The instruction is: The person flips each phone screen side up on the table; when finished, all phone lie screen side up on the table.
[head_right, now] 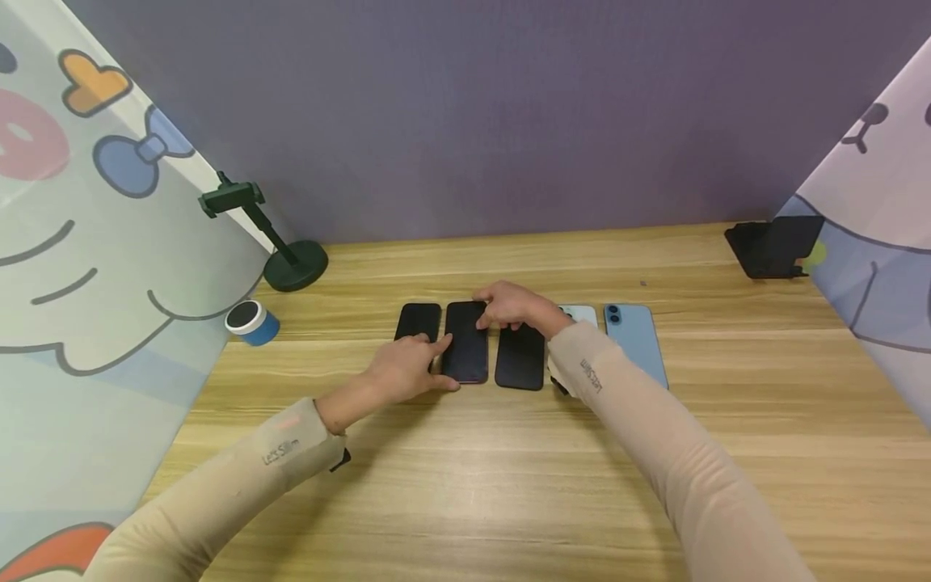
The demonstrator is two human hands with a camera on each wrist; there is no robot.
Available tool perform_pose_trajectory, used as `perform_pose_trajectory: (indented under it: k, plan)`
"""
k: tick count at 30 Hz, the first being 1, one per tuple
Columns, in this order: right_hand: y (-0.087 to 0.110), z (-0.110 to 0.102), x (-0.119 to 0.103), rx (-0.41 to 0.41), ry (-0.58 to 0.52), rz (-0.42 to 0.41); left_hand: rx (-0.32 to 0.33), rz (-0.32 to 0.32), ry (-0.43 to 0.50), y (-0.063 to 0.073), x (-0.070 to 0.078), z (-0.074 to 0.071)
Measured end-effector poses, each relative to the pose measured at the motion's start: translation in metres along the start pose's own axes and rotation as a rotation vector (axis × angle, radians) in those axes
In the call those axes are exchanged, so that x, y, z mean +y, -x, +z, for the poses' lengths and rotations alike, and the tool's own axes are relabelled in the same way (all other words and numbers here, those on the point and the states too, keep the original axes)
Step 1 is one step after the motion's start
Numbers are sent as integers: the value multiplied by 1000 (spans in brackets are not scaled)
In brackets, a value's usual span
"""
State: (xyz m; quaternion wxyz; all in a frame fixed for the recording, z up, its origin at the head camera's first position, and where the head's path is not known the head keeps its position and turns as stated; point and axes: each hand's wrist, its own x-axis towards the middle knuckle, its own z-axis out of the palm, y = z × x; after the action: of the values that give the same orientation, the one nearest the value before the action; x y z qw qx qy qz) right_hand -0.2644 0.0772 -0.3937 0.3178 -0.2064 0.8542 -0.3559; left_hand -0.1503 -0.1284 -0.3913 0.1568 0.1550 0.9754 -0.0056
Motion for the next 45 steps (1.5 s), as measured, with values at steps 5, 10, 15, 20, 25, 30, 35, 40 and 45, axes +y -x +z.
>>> perform_pose_trajectory:
  k: [5,10,15,20,25,30,35,40,45]
  plan:
    - [-1,-1,0,-1,2,2,10,4,-28,0,2,0]
    - [-2,-2,-1,-6,5,6,1,-3,-21,0,0,-1]
    - [-3,-1,-1,-9,3,7,-18,-5,-4,0,-3,-1]
    - [-3,-1,-2,-14,-2,8,-21,-5,2,-1,-4,0]
    - [-2,-2,-4,-17,3,5,-13,0,3,0,-3,-1]
    - [-3,-1,-4,-18,1,-2,-23,-5,2,1,-3,-2]
    - [-3,-1,-4,-18,-4,-1,-32,-7,5,2,-3,-2]
    - [-2,-1,-4,-14,-3,3,-27,-5,7,2,-2,-3]
    - [-2,-1,-3,-10,1,1,-21,2,0,2,-2,-3]
